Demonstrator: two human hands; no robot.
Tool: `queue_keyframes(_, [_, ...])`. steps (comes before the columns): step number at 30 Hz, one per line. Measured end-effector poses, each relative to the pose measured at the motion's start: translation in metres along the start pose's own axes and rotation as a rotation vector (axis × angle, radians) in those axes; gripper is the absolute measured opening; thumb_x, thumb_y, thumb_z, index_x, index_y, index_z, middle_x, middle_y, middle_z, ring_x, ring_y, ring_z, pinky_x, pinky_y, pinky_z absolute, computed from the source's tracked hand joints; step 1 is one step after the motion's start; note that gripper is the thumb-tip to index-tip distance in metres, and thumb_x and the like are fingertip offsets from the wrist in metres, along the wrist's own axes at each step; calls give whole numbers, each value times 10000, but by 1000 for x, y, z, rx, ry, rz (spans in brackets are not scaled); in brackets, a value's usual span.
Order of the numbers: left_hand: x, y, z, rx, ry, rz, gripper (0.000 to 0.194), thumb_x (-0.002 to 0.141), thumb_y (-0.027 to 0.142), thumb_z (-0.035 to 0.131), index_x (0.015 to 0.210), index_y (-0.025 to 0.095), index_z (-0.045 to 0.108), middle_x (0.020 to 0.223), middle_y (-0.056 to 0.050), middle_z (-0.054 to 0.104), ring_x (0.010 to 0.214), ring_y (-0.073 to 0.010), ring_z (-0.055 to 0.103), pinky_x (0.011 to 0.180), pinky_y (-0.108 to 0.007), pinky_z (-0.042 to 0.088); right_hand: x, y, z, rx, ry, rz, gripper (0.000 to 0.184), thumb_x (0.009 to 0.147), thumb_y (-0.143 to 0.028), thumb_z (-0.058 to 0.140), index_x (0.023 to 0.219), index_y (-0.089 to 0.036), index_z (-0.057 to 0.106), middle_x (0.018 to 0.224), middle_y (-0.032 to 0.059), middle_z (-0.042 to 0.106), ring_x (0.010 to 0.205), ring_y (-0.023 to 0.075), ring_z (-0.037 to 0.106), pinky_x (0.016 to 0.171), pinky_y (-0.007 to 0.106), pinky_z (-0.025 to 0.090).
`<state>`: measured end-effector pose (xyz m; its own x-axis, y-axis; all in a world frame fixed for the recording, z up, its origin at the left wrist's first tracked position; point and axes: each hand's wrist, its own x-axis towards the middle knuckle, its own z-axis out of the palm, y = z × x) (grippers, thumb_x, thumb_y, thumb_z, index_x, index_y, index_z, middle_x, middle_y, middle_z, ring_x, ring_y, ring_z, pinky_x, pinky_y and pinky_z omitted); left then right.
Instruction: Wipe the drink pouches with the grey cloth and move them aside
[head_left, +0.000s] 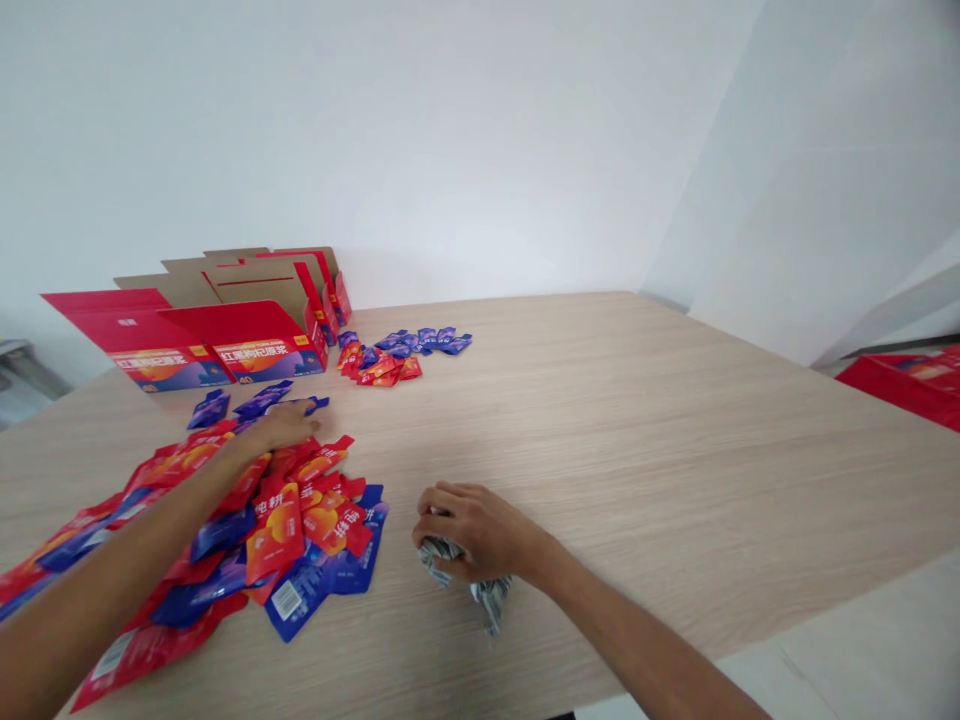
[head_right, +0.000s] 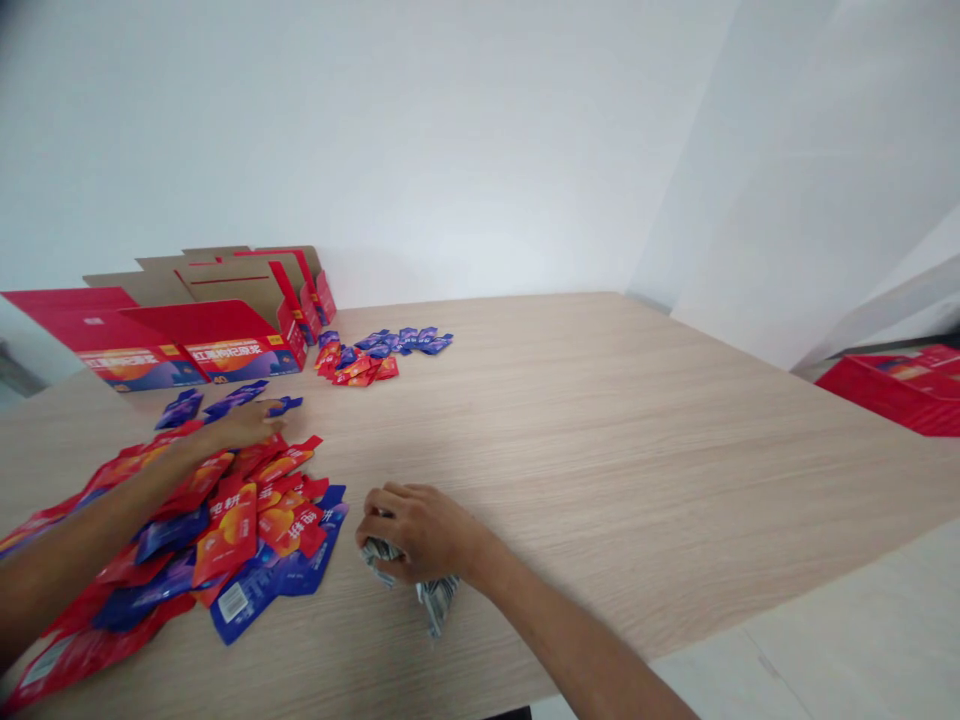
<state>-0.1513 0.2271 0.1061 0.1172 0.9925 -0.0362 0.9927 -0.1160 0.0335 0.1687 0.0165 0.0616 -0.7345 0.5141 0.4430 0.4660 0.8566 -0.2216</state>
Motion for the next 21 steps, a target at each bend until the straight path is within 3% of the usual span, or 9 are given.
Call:
queue_keyframes(4, [9, 77, 37, -73, -99, 248, 459, 864, 263, 571, 1295, 123, 644, 1252, -126, 730, 1131, -212, 689, 973, -264, 488, -1, 4, -1, -7, -7, 14, 166, 896, -261, 700, 1052, -214, 665, 1089, 62, 640, 974, 184, 603, 832, 281, 493])
queue_keyframes(8, [16, 149, 72, -125, -58, 404, 431, 882, 224, 526, 1293, 175, 647, 1243, -116, 703, 1192, -235, 639, 1051, -333, 464, -2, 7, -4, -8, -15, 36, 173, 900, -267, 700, 1061, -214, 663, 1092, 65, 640, 986, 185, 603, 852, 286, 494])
queue_keyframes(11, [29, 191, 86, -151, -2, 458, 461, 888, 185, 498, 1337, 178, 605, 1298, -129, 640, 1245, -246, 582, 1081, -358, 445, -2, 8, -5, -7, -13, 41, 175, 896, -265, 707, 1057, -209, 666, 1088, 65, 644, 992, 185, 603, 856, 281, 493])
queue_keyframes(16, [81, 229, 86, -147, 77, 421, 545, 925, 208, 490, 1463, 118, 471, 1464, -198, 484, 1389, -312, 429, 1146, -455, 374, -2, 15, -3, -40, -10, 26, 190, 896, -284, 705, 1065, -207, 665, 1098, 56, 647, 954, 176, 601, 809, 268, 478])
queue_keyframes(21, [139, 247, 89, -131, 93, 323, 595, 986, 366, 488, 1543, 189, 380, 1619, -172, 352, 1480, -357, 331, 1159, -573, 328, -3, 21, 1, -145, -31, 60, 235, 898, -348, 702, 1078, -213, 630, 1080, 42, 644, 916, 182, 582, 720, 290, 443])
